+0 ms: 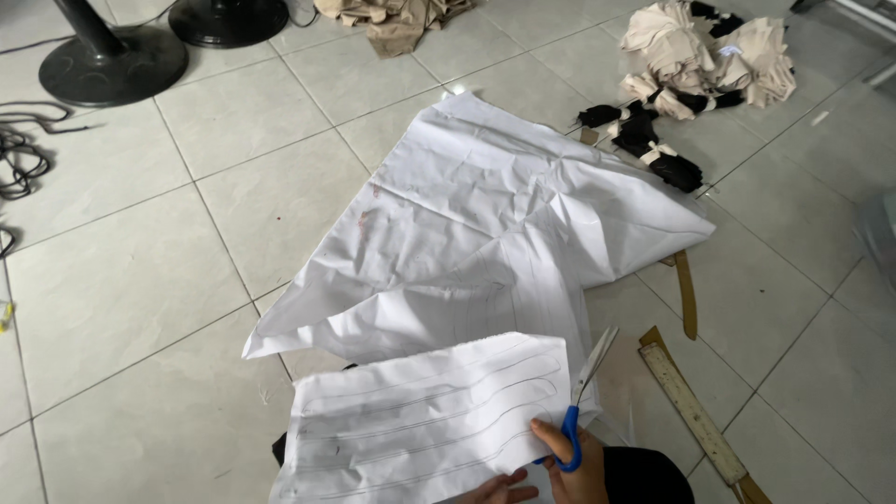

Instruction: The person sits on the floor and uses blue-handled scissors to cut a large piece of white fabric along pre-drawn lines. They carefully follow the marked patterns to separate sections of the material.

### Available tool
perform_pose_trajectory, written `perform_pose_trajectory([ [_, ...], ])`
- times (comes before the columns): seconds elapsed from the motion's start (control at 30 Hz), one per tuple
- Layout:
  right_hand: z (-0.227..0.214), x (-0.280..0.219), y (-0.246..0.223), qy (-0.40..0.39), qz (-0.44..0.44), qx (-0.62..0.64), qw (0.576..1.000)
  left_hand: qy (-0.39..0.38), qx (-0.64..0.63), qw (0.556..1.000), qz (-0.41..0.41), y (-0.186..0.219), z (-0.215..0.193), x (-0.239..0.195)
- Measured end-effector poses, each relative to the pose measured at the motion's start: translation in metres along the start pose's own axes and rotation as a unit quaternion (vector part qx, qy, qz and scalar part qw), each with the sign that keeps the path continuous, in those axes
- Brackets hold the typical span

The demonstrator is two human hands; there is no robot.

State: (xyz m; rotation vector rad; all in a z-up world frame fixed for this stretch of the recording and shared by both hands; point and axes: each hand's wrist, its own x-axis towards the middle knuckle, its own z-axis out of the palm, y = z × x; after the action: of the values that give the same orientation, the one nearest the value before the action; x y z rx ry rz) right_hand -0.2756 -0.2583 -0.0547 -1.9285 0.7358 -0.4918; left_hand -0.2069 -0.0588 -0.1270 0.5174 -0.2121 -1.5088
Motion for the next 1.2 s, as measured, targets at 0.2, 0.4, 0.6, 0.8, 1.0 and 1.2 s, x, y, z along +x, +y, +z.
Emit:
perform_pose_trajectory([
  [0.2, -0.008, 0.017, -0.058, 0.199, 0.347, 0.350, 0.847, 0.538, -0.504, 0.676, -0.023, 0.032, 0.067, 0.040],
  [0.4, -0.020, 0.004, -0.137, 0.185, 0.404, 0.324, 0.835, 0.393, -0.265, 0.880, -0.019, 0.066, 0.085, -0.007],
  [0.6, -0.022, -0.006, -0.192, 0.124, 0.386, 0.228, 0.885, 0.370, -0.347, 0.862, -0.008, 0.094, 0.139, -0.003],
  [0.8, -0.035, -0.002, -0.197, 0.170, 0.353, 0.252, 0.885, 0.498, -0.209, 0.820, 0.187, 0.140, 0.212, -0.009],
  [1.0, -0.034, -0.004, -0.164, 0.075, 0.280, 0.233, 0.928, 0.474, -0.246, 0.834, 0.139, 0.124, 0.188, 0.011],
  [1.2, -0.028, 0.008, -0.161, 0.118, 0.311, 0.242, 0.912, 0.499, -0.090, 0.853, 0.124, 0.140, 0.193, 0.003],
])
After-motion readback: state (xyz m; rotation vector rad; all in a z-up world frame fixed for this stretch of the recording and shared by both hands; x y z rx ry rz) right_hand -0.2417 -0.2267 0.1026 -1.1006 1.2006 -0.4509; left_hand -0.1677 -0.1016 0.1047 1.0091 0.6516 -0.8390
